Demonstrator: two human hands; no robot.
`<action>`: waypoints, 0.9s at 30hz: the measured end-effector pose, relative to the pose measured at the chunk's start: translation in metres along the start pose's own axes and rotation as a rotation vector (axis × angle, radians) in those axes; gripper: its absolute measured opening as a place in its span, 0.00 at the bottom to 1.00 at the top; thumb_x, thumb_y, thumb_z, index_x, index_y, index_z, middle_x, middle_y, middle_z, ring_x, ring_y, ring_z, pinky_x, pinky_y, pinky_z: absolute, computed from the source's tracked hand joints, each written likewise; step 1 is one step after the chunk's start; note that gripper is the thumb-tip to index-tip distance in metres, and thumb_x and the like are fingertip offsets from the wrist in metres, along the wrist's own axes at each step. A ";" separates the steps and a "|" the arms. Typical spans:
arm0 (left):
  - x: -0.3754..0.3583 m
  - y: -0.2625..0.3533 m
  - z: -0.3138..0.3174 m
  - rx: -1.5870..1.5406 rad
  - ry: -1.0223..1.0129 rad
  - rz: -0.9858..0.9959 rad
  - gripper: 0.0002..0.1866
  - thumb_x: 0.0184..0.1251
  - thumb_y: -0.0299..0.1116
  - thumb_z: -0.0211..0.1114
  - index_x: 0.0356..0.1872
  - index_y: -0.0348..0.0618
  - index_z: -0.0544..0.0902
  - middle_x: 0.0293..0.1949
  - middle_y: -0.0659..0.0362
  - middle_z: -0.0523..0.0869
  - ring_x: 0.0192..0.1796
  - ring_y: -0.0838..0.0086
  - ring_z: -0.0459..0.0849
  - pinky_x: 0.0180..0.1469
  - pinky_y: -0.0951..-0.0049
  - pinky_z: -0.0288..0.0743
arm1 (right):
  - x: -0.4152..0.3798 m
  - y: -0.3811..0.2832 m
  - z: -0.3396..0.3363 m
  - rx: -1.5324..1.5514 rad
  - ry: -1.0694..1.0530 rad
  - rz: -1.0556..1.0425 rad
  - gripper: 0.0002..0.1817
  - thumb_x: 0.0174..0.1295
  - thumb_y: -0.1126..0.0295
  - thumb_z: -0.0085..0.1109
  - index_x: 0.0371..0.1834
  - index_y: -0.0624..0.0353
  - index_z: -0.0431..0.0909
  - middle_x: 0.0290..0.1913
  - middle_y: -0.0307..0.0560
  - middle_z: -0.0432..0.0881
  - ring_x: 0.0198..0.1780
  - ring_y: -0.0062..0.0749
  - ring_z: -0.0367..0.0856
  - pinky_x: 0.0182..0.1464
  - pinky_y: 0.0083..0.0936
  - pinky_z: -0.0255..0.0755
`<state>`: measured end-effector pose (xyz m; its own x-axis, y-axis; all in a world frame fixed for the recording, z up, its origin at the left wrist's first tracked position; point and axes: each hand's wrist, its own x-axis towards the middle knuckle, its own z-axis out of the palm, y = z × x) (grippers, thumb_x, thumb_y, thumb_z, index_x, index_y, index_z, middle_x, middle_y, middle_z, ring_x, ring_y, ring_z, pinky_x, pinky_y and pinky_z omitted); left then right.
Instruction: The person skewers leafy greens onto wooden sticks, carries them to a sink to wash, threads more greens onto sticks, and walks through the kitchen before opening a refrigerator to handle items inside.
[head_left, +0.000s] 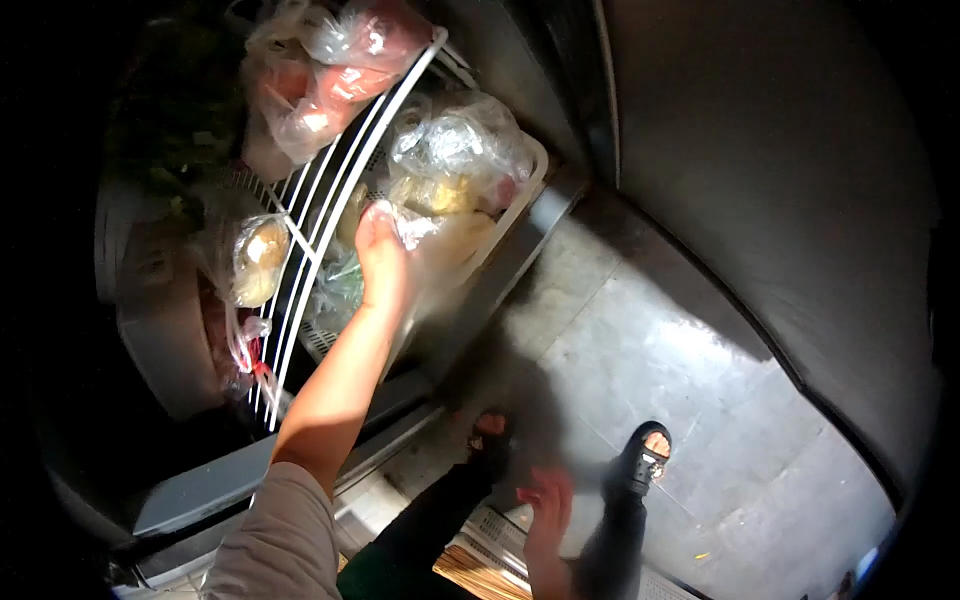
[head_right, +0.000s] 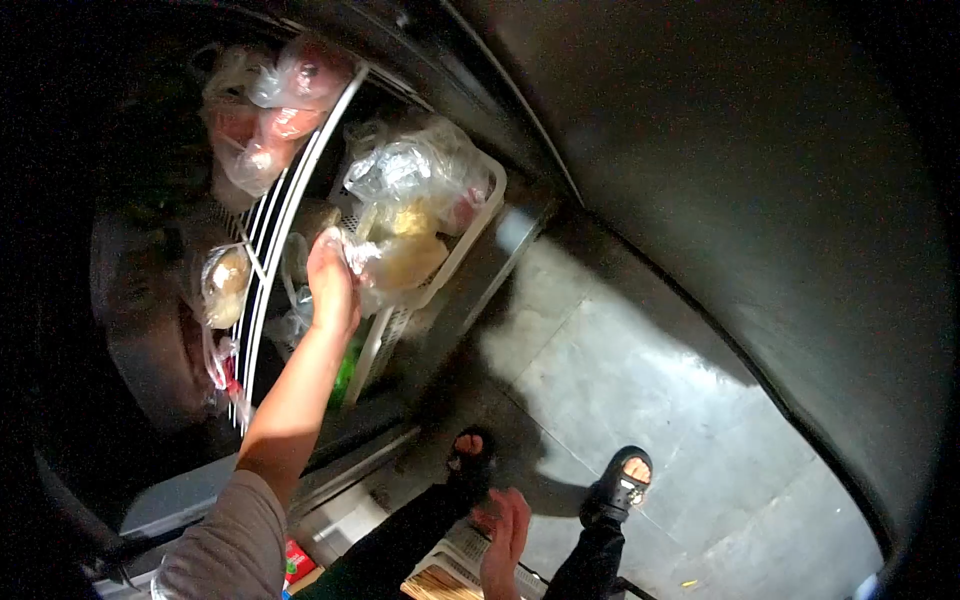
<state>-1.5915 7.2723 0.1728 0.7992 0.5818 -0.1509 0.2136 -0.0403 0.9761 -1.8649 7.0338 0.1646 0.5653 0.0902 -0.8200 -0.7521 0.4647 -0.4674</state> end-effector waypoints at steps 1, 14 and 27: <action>-0.009 0.003 0.000 0.025 0.041 0.019 0.10 0.62 0.32 0.43 0.41 0.41 0.69 0.30 0.62 0.73 0.29 0.79 0.71 0.31 0.80 0.67 | 0.000 -0.006 -0.002 -0.042 0.006 -0.098 0.21 0.61 0.60 0.39 0.54 0.57 0.57 0.50 0.51 0.66 0.43 0.32 0.69 0.42 0.27 0.66; -0.216 0.224 -0.005 0.426 -0.283 0.387 0.06 0.62 0.29 0.41 0.29 0.40 0.66 0.17 0.61 0.64 0.20 0.79 0.63 0.22 0.78 0.59 | -0.242 -0.483 -0.083 -1.050 1.087 -1.703 0.18 0.61 0.63 0.36 0.45 0.66 0.65 0.48 0.52 0.67 0.45 0.37 0.69 0.51 0.30 0.65; -0.375 0.478 -0.062 0.123 -0.508 0.708 0.05 0.54 0.23 0.43 0.29 0.38 0.68 0.20 0.53 0.74 0.17 0.66 0.69 0.22 0.76 0.63 | -0.323 -0.475 -0.065 -1.753 0.618 -0.632 0.25 0.59 0.49 0.31 0.29 0.57 0.73 0.24 0.58 0.76 0.30 0.48 0.77 0.35 0.38 0.69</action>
